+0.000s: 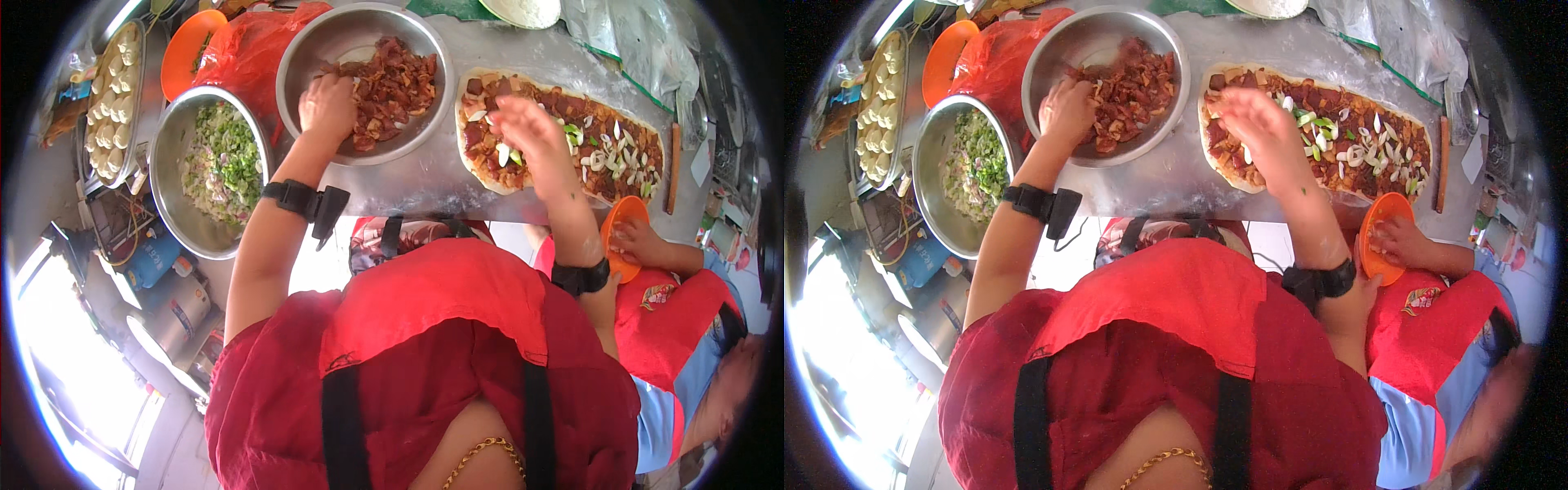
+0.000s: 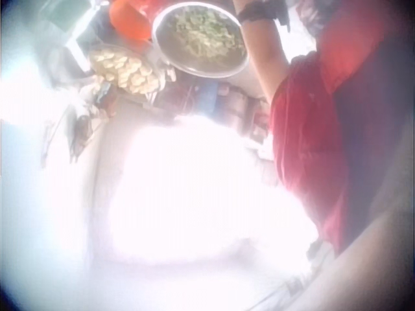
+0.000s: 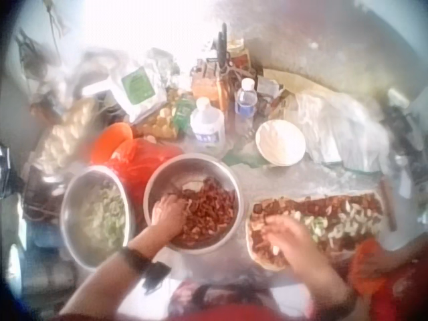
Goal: The person retrieves a bowl of chopped vegetables from a shelf, then places cooked meat and sliced scallions onto a long sheet of dough laid on a metal table. They fold the dough over the filling to form a roll. A coworker assists by adding scallions.
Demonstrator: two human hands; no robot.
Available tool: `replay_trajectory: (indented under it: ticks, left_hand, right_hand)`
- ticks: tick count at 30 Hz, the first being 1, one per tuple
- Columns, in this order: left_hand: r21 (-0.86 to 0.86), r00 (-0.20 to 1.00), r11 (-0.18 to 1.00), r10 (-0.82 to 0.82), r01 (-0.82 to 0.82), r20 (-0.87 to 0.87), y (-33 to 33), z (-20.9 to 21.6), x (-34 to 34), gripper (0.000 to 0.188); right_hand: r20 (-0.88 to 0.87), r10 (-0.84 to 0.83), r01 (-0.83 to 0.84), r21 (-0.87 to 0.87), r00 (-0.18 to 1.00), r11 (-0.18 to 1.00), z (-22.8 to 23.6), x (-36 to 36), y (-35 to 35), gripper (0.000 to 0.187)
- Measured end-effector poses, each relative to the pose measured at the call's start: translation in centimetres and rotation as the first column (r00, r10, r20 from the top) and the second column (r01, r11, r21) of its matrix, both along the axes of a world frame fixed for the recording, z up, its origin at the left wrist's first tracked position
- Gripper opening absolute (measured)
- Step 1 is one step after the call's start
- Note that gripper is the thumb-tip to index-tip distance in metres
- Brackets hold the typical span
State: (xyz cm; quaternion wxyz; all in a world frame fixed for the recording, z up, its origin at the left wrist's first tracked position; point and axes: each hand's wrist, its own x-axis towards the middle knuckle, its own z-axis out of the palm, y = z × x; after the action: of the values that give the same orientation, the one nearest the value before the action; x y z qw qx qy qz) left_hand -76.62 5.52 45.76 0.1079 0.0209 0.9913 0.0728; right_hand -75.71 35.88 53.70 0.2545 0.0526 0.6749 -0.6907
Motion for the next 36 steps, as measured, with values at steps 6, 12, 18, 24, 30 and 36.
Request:
replay_trajectory:
  ticks: [6, 12, 18, 24, 30, 36]
  left_hand:
    - [0.371, 0.988, 0.916, -0.144, 0.154, -0.056, 7.3, -0.6, -1.2, 0.024]
    - [0.124, 0.999, 0.992, -0.012, 0.007, 0.038, 5.4, -1.3, -1.6, 0.026]
    - [0.324, 0.994, 0.940, -0.113, 0.110, -0.008, 7.5, -2.0, -2.5, 0.031]
    - [0.407, 0.961, 0.871, 0.264, -0.275, 0.084, 0.9, -1.9, -2.4, 0.023]
    - [0.309, 0.923, 0.949, -0.171, 0.061, 0.345, -0.9, -2.5, 1.2, 0.032]
    - [0.271, 0.854, 0.960, -0.201, 0.074, 0.479, -0.1, -3.3, 0.7, 0.036]
  right_hand:
    - [0.115, -0.074, 0.073, 0.017, 0.991, 0.997, -2.3, 4.5, 0.5, 0.026]
    - [0.186, -0.206, 0.204, 0.033, 0.961, 0.978, -3.4, 6.9, 2.7, 0.026]
    - [0.156, -0.215, 0.222, -0.029, 0.964, 0.975, -4.2, 8.0, 3.6, 0.025]
    - [0.206, -0.260, 0.259, 0.031, 0.943, 0.965, -4.6, 9.1, 4.8, 0.025]
    - [0.212, -0.191, 0.189, 0.031, 0.958, 0.982, -4.9, 9.3, 5.3, 0.024]
    - [0.196, -0.170, 0.163, 0.054, 0.966, 0.985, -4.3, 9.2, 5.4, 0.028]
